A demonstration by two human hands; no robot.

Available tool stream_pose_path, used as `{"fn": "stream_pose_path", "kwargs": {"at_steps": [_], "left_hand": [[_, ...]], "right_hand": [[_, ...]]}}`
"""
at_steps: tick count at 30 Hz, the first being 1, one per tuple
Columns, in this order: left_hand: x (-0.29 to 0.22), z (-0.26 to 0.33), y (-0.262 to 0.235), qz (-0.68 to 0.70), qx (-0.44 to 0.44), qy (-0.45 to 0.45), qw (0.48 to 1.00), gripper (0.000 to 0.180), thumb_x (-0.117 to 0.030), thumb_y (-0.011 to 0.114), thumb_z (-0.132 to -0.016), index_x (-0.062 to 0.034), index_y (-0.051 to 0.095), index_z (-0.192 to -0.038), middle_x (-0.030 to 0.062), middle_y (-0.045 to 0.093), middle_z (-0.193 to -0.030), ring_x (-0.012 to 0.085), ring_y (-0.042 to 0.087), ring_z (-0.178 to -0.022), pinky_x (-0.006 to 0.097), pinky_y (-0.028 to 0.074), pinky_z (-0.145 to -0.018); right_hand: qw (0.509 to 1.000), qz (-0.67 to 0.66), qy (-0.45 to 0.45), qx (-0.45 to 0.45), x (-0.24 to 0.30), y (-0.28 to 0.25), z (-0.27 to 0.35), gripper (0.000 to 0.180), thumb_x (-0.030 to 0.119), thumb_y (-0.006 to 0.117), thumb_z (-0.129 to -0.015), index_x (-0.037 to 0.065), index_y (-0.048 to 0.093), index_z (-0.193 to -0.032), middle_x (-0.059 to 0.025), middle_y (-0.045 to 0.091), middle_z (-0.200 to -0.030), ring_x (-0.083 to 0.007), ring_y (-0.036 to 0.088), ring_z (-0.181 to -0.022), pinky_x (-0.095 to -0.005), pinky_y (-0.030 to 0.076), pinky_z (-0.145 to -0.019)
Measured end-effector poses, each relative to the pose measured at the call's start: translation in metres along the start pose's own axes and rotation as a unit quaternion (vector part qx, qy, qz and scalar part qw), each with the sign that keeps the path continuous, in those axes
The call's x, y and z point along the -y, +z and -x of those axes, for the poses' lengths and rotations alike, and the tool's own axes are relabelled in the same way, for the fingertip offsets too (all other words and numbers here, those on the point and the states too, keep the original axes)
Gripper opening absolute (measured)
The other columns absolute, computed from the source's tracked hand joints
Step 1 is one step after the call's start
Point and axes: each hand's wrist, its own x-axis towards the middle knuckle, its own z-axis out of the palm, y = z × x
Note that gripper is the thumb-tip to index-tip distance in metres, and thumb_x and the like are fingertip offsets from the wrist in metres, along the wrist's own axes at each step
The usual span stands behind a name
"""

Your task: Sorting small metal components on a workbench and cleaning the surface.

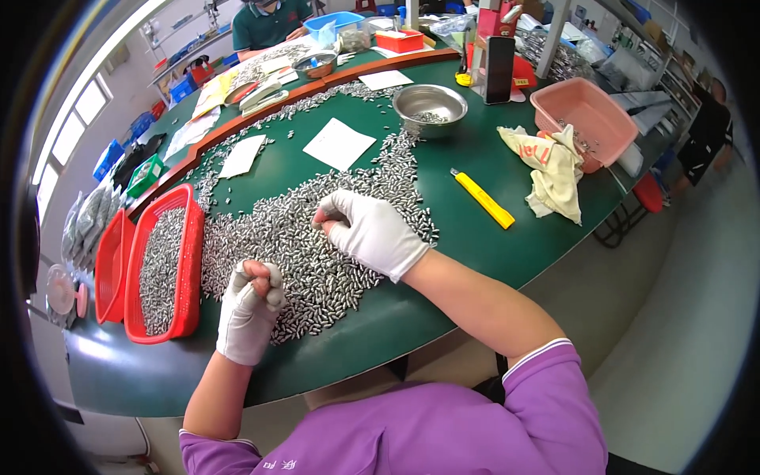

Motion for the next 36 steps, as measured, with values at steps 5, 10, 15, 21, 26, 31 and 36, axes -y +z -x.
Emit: {"fn": "stream_pose_path", "kwargs": {"at_steps": [5, 10, 15, 21, 26, 31, 36], "left_hand": [[0.004, -0.002, -0.003, -0.007, 0.032, 0.013, 0.999, 0.013, -0.013, 0.064, -0.091, -0.0118, 0.056, -0.100, 0.0035, 0.055, -0.092, 0.0114, 0.047, -0.075, 0.024, 0.040, -0.067], [0.005, -0.001, -0.004, -0.046, 0.003, 0.032, 0.998, 0.027, -0.022, 0.071, -0.087, -0.0119, 0.055, -0.105, 0.0013, 0.052, -0.091, 0.0101, 0.046, -0.072, 0.022, 0.039, -0.064], [0.003, -0.001, -0.004, -0.063, 0.008, 0.068, 0.996, 0.024, -0.022, 0.069, -0.088, -0.0142, 0.051, -0.103, 0.0000, 0.048, -0.085, 0.0088, 0.043, -0.069, 0.021, 0.037, -0.062], [0.003, -0.004, -0.004, -0.067, 0.002, 0.088, 0.994, 0.025, -0.018, 0.069, -0.088, -0.0142, 0.049, -0.103, 0.0004, 0.048, -0.085, 0.0084, 0.042, -0.069, 0.020, 0.036, -0.063], [0.008, -0.005, -0.002, -0.162, -0.002, 0.149, 0.975, 0.023, -0.020, 0.068, -0.089, -0.0148, 0.050, -0.102, -0.0012, 0.047, -0.087, 0.0080, 0.039, -0.069, 0.021, 0.033, -0.063], [0.011, -0.006, -0.008, -0.288, -0.048, 0.221, 0.931, 0.013, -0.014, 0.059, -0.092, -0.0105, 0.048, -0.098, 0.0009, 0.048, -0.083, 0.0068, 0.040, -0.063, 0.020, 0.031, -0.054], [0.008, -0.022, -0.018, -0.436, -0.108, 0.299, 0.842, 0.018, 0.010, 0.048, -0.088, -0.0047, 0.052, -0.097, 0.0014, 0.051, -0.090, 0.0100, 0.048, -0.077, 0.022, 0.043, -0.071]], "right_hand": [[0.997, -0.058, -0.037, -0.022, -0.008, -0.004, -0.002, 0.011, -0.003, 0.056, -0.090, 0.001, 0.060, -0.099, -0.0040, 0.065, -0.091, -0.0090, 0.062, -0.087, -0.0228, 0.051, -0.079], [0.993, 0.067, -0.086, -0.046, -0.005, -0.008, -0.003, 0.013, 0.002, 0.060, -0.086, 0.003, 0.063, -0.099, -0.0050, 0.067, -0.088, -0.0104, 0.063, -0.083, -0.0245, 0.051, -0.078], [0.990, 0.055, -0.108, -0.065, -0.007, -0.005, -0.006, 0.013, 0.004, 0.065, -0.085, 0.003, 0.065, -0.099, -0.0090, 0.070, -0.090, -0.0140, 0.067, -0.082, -0.0263, 0.053, -0.077], [0.986, 0.099, -0.110, -0.080, -0.008, -0.007, -0.006, 0.013, 0.008, 0.067, -0.083, 0.005, 0.064, -0.096, -0.0101, 0.069, -0.087, -0.0188, 0.068, -0.081, -0.0293, 0.053, -0.077], [0.962, 0.200, -0.151, -0.112, -0.019, -0.017, -0.010, 0.010, 0.011, 0.066, -0.083, 0.007, 0.065, -0.092, -0.0110, 0.069, -0.085, -0.0251, 0.068, -0.078, -0.0325, 0.054, -0.072], [0.920, 0.320, -0.187, -0.129, -0.028, -0.016, -0.015, 0.011, 0.015, 0.064, -0.083, 0.010, 0.066, -0.093, -0.0117, 0.068, -0.085, -0.0297, 0.066, -0.078, -0.0381, 0.053, -0.070], [0.847, 0.478, -0.204, -0.111, -0.030, -0.017, -0.014, 0.009, 0.020, 0.065, -0.078, 0.016, 0.068, -0.085, -0.0102, 0.062, -0.082, -0.0298, 0.064, -0.078, -0.0416, 0.052, -0.067]]}}
